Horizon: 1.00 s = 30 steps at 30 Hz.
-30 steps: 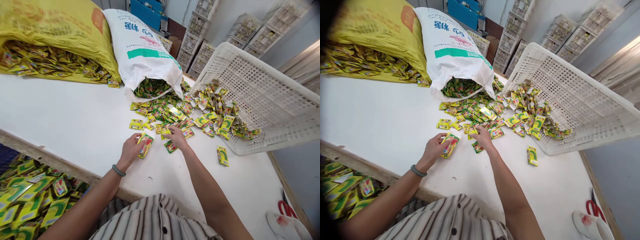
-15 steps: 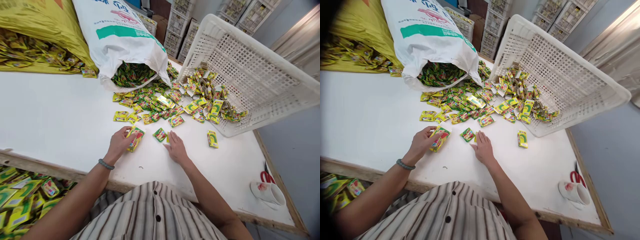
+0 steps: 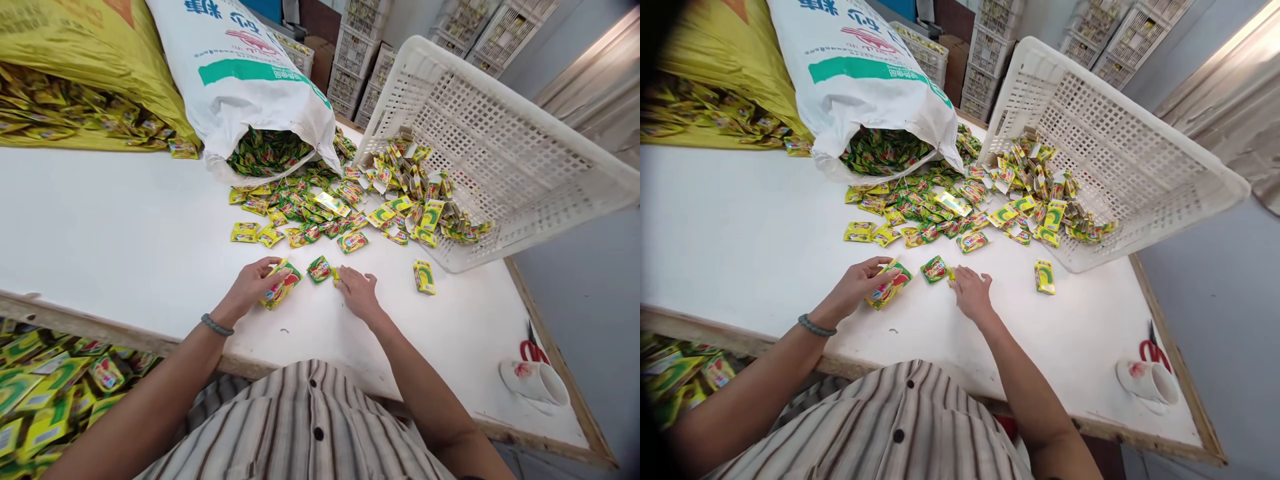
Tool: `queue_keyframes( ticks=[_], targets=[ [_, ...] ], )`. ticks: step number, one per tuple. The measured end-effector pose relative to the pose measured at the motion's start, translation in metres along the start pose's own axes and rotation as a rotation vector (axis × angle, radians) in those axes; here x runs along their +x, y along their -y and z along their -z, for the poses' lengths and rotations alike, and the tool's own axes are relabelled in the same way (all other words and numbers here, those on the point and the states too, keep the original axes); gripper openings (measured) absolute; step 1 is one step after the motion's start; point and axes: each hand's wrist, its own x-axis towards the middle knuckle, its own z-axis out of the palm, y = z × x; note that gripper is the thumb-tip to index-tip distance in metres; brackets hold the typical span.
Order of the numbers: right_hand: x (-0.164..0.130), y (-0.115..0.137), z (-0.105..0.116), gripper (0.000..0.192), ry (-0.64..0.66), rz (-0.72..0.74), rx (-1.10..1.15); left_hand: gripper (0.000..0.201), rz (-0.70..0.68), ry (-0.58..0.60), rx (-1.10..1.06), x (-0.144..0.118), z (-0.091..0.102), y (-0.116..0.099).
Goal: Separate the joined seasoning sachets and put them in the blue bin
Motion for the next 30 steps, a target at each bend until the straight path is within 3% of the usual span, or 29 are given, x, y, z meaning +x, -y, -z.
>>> queue_keyframes(
  ticks=[5,9,11,14,17,19,24,30],
  targets=[
    [0.023,-0.002,0.015,0.045,0.015,-0.010,-0.042,0.060,0.029,0.151,0.035,-0.006,-0.002,0.003],
    [0.022,-0.004,0.022,0.019,0.071,-0.114,-0.013,0.054,0.016,0.194,0.109,-0.009,-0.004,0.002],
    [0.017,-0.003,0.025,0.014,0.060,-0.187,0.121,0.055,0.016,0.194,0.142,-0.009,-0.004,-0.001],
    [0.010,0.005,0.026,0.026,-0.072,-0.238,0.454,0.054,-0.006,0.185,0.247,-0.009,-0.005,-0.004],
    [0.011,0.024,0.018,0.038,-0.193,-0.199,0.835,0.051,-0.032,0.195,0.326,-0.008,-0.007,-0.004],
    [0.015,0.037,0.009,0.041,-0.181,-0.160,1.004,0.051,-0.018,0.226,0.272,-0.007,-0.008,-0.003],
    [0.024,0.047,-0.005,0.033,-0.123,-0.123,0.985,0.052,0.052,0.267,0.030,-0.008,-0.005,0.003],
    [0.025,0.047,-0.003,0.029,-0.103,-0.010,0.981,0.047,0.090,0.306,-0.059,-0.007,-0.004,0.004]
  ],
)
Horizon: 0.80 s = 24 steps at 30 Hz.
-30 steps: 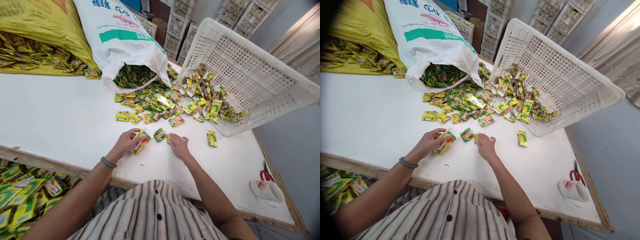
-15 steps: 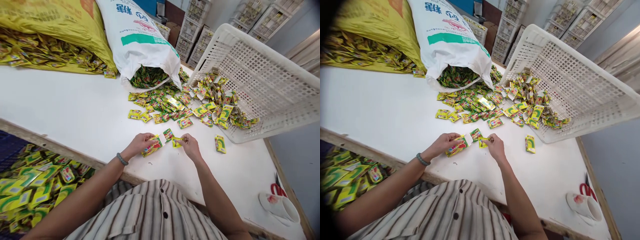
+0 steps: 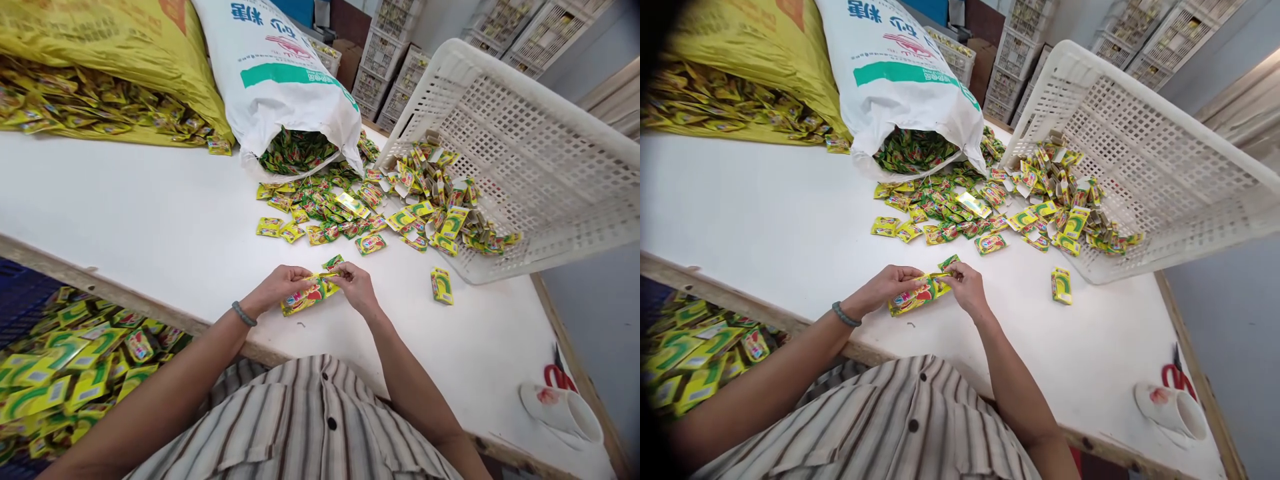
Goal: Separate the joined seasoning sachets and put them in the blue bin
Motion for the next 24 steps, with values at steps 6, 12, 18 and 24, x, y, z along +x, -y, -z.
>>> queue_keyframes(
  ticks=[6,12,18,24],
  targets=[
    [0.002,-0.001,-0.008,0.031,-0.133,-0.072,0.144,0.045,0.044,-0.018,-0.046,0.001,-0.003,-0.003],
    [0.001,-0.002,-0.005,0.031,-0.053,-0.066,0.144,0.046,0.060,-0.041,-0.086,-0.001,-0.002,-0.005],
    [-0.006,-0.005,-0.011,0.028,-0.121,-0.054,0.123,0.045,0.068,-0.016,-0.044,-0.001,-0.003,-0.008],
    [-0.008,-0.004,-0.016,0.024,-0.171,0.058,-0.037,0.044,0.132,0.030,-0.030,-0.003,-0.004,-0.013]
  ],
)
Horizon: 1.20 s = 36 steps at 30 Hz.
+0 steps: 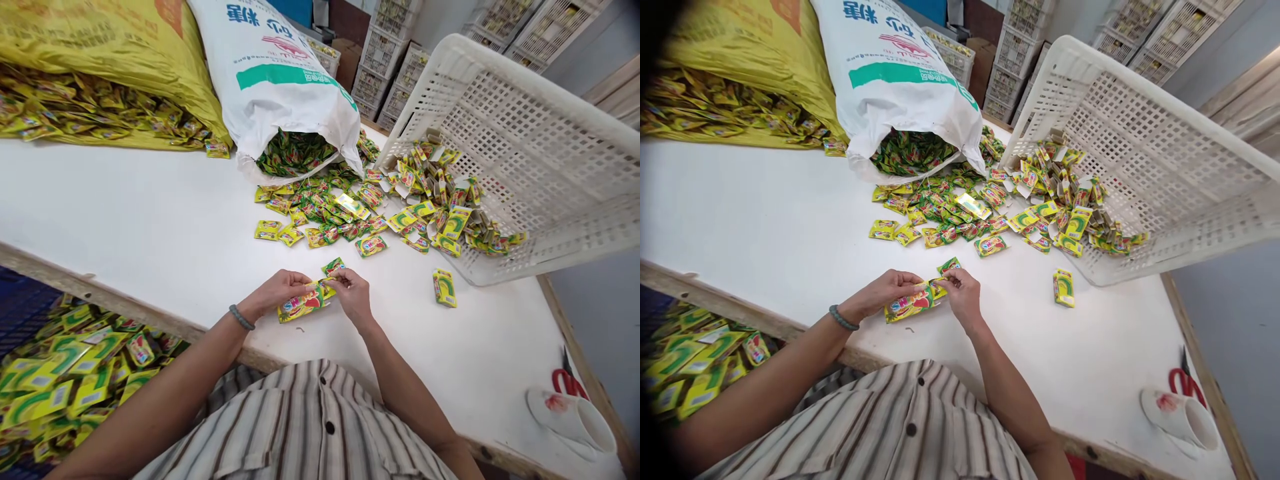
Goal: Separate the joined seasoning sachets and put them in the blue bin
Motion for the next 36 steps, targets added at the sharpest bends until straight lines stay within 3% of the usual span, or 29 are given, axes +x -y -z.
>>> queue_keyframes(
  ticks=[3,8,12,17,21,24,27,30,33,36],
  targets=[
    [0.000,0.000,0.000,0.023,-0.002,0.046,-0.039,0.041,-0.018,-0.014,-0.001,0.000,0.000,-0.002],
    [-0.003,-0.002,-0.002,0.027,0.105,-0.109,0.145,0.043,-0.012,-0.066,-0.068,0.001,-0.002,-0.002],
    [0.000,-0.002,0.000,0.034,0.110,-0.153,0.132,0.044,0.010,-0.112,-0.083,0.004,-0.002,0.000],
    [0.023,-0.008,0.005,0.035,-0.146,-0.065,-0.311,0.045,0.042,-0.190,-0.054,0.005,0.003,0.002],
    [0.035,-0.018,0.005,0.027,-0.036,-0.015,-0.533,0.047,0.035,-0.255,-0.048,0.005,0.005,0.004],
    [0.032,-0.019,0.010,0.028,-0.027,-0.126,-0.446,0.046,0.019,-0.277,-0.037,0.006,0.006,0.005],
    [0.024,-0.013,0.018,0.029,-0.096,-0.222,-0.135,0.046,0.010,-0.290,-0.013,0.008,0.005,0.006],
    [0.015,-0.003,0.020,0.034,-0.024,-0.238,0.163,0.049,0.005,-0.276,0.000,0.010,0.004,0.007],
    [0.009,0.003,0.012,0.031,0.078,-0.208,0.144,0.052,-0.027,-0.244,0.001,0.009,0.003,0.007],
    [0.007,0.005,0.004,0.027,0.040,-0.133,-0.010,0.052,-0.077,-0.208,0.059,0.007,0.001,0.008]
  ],
)
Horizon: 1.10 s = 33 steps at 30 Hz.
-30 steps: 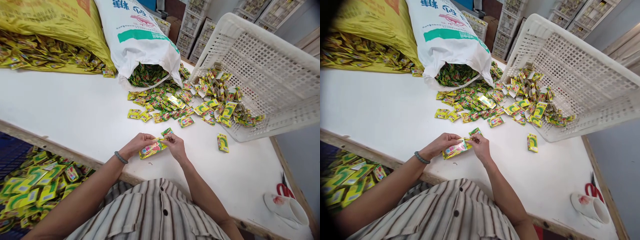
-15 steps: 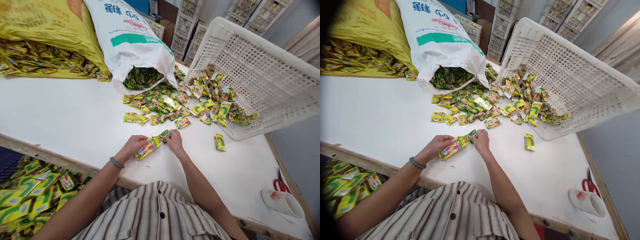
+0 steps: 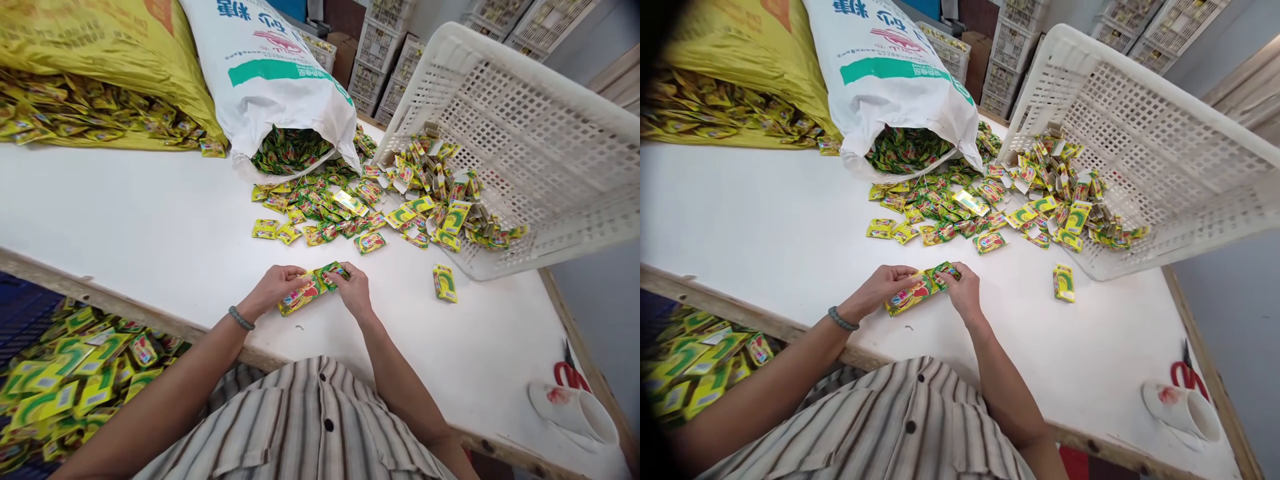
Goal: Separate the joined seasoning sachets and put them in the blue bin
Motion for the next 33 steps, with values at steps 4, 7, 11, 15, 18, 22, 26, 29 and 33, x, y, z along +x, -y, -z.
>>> queue_keyframes(
  ticks=[4,7,11,15,18,22,26,29,33],
  targets=[
    [0.001,0.002,-0.005,0.024,-0.082,0.148,-0.085,0.054,-0.047,0.030,0.056,-0.002,-0.002,-0.002],
    [-0.002,0.005,-0.010,0.024,-0.095,0.137,-0.069,0.057,-0.064,0.046,0.010,-0.002,-0.003,-0.006],
    [-0.009,0.004,-0.017,0.024,-0.098,0.045,-0.052,0.055,-0.039,0.077,-0.065,-0.003,-0.004,-0.008],
    [-0.009,0.000,-0.011,0.025,0.076,0.002,0.037,0.053,0.016,0.073,-0.135,-0.005,-0.005,-0.007],
    [-0.007,-0.001,-0.002,0.029,0.088,-0.032,0.138,0.052,0.030,0.081,-0.184,-0.006,-0.008,-0.008],
    [-0.007,0.001,0.001,0.026,-0.028,0.025,0.108,0.055,0.009,0.085,-0.159,-0.005,-0.012,-0.009],
    [-0.007,0.003,0.000,0.027,0.011,0.050,0.019,0.055,-0.018,0.066,-0.143,-0.004,-0.012,-0.007],
    [-0.008,0.004,-0.001,0.023,-0.063,0.050,-0.039,0.053,-0.030,0.064,-0.163,-0.003,-0.013,-0.006],
    [-0.012,0.005,-0.009,0.018,-0.015,0.163,-0.114,0.052,-0.040,0.029,-0.197,-0.002,-0.014,-0.005]
  ],
)
